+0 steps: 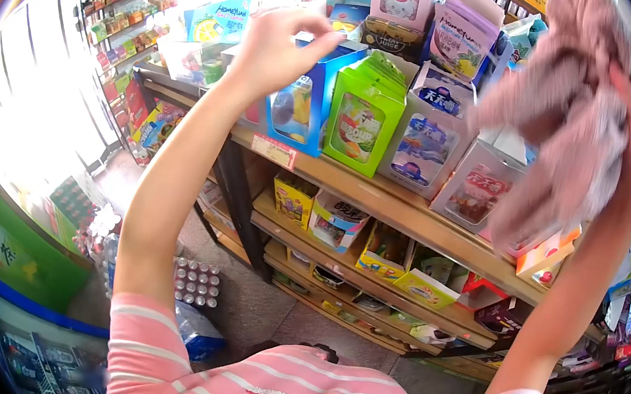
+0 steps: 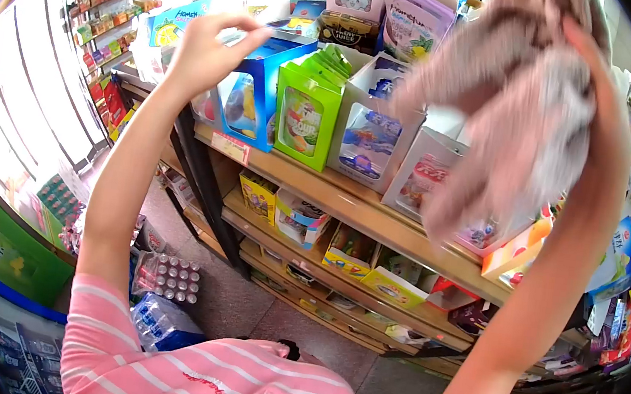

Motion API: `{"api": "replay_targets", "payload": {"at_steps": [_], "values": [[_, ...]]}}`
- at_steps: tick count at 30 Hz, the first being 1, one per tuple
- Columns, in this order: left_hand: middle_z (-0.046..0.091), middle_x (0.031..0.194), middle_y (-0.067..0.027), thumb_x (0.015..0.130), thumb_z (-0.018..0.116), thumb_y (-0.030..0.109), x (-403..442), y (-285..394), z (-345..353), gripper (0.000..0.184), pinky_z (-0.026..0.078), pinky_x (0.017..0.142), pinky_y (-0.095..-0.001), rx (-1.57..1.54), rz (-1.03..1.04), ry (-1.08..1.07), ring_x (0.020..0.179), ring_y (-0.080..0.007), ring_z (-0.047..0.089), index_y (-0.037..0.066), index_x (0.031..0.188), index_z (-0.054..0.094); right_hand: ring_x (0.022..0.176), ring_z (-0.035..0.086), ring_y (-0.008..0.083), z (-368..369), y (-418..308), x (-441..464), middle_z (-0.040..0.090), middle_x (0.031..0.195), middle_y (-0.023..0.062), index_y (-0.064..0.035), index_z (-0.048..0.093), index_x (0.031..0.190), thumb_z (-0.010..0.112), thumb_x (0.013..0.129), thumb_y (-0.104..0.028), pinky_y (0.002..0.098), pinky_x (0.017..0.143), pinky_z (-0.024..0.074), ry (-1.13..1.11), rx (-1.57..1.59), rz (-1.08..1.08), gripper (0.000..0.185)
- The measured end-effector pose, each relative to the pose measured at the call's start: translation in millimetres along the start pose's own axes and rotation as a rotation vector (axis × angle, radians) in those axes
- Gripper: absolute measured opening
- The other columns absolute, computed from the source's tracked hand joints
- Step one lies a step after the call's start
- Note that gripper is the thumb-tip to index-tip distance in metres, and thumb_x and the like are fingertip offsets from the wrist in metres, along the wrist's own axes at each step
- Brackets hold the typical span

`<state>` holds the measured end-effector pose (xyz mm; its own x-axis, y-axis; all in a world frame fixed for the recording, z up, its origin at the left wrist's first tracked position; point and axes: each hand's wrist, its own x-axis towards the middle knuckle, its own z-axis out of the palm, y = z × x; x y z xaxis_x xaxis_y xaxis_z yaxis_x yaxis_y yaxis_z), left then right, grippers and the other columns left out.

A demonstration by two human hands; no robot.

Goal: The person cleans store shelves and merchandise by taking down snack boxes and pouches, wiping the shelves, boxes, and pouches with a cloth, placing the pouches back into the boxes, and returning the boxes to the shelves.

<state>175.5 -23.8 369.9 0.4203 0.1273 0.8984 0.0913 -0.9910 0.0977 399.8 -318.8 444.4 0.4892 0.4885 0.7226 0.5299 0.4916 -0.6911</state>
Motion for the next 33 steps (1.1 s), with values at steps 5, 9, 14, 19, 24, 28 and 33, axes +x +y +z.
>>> {"api": "replay_targets", "payload": {"at_steps": [5,9,14,19,24,28,33], "values": [[0.065,0.078,-0.0105,0.085,0.051,0.009,56.2,-14.5,44.9,0.017,0.048,0.073,-0.0276,-0.145,0.029,-0.504,0.077,-0.0159,0.062,0.0,0.092,0.064,0.1,0.056,0.0182,-19.8,29.7,-98.8,0.056,0.113,0.0112,0.0033,0.045,0.123,0.059,0.074,0.0,0.0297,0.083,0.0473,0.119,-0.132,0.173,0.051],[0.063,0.074,-0.0108,0.084,0.049,0.007,61.8,10.1,29.9,0.021,0.051,0.071,-0.0289,-0.026,-0.152,-0.687,0.07,-0.0167,0.062,0.002,0.099,0.062,0.089,0.054,0.0098,-18.4,55.7,-173.3,0.056,0.1,0.0034,0.0012,0.047,0.113,0.063,0.065,0.003,0.0225,0.075,0.0435,0.048,0.025,0.362,0.051],[0.064,0.091,-0.0106,0.075,0.062,0.014,58.3,-11.9,33.4,0.027,0.043,0.091,-0.0367,-0.024,0.094,-0.789,0.093,-0.0218,0.06,0.005,0.101,0.062,0.083,0.053,0.0066,-1.3,81.8,-198.8,0.057,0.092,0.0001,-0.0021,0.05,0.098,0.066,0.064,0.004,0.0216,0.074,0.0423,0.049,0.171,0.423,0.038],[0.061,0.106,-0.0118,0.07,0.068,0.019,80.5,-18.5,47.7,0.031,0.041,0.093,-0.0383,0.127,0.104,-0.926,0.107,-0.0277,0.053,0.006,0.098,0.064,0.083,0.054,0.0068,25.5,91.5,-189.5,0.058,0.091,0.0002,-0.0031,0.051,0.095,0.067,0.063,0.008,0.0217,0.073,0.0426,0.038,0.155,0.382,0.037],[0.057,0.113,-0.0089,0.069,0.069,0.022,91.1,-21.4,53.7,0.04,0.034,0.1,-0.035,-0.099,0.082,-1.162,0.114,-0.024,0.047,0.007,0.105,0.06,0.08,0.053,0.0061,42.6,96.0,-186.0,0.057,0.088,-0.0002,-0.0024,0.051,0.094,0.066,0.064,0.007,0.0216,0.07,0.0424,0.014,0.146,0.356,0.035],[0.048,0.126,-0.0122,0.068,0.069,0.027,94.1,-25.4,53.3,0.047,0.027,0.104,-0.0357,-0.164,-0.025,-1.233,0.124,-0.0271,0.038,0.007,0.109,0.057,0.08,0.053,0.0058,45.6,101.5,-188.7,0.057,0.087,-0.0002,-0.0026,0.051,0.094,0.064,0.065,0.006,0.0219,0.069,0.0424,0.028,0.134,0.338,0.033],[0.035,0.137,-0.0197,0.067,0.064,0.029,90.2,-30.4,69.0,0.049,0.025,0.105,-0.0358,-0.152,0.001,-1.276,0.129,-0.0292,0.031,0.005,0.109,0.057,0.08,0.053,0.0058,51.0,99.9,-189.8,0.057,0.088,-0.0002,-0.0027,0.051,0.094,0.065,0.065,0.006,0.0219,0.07,0.0424,0.065,0.122,0.325,0.034]]}}
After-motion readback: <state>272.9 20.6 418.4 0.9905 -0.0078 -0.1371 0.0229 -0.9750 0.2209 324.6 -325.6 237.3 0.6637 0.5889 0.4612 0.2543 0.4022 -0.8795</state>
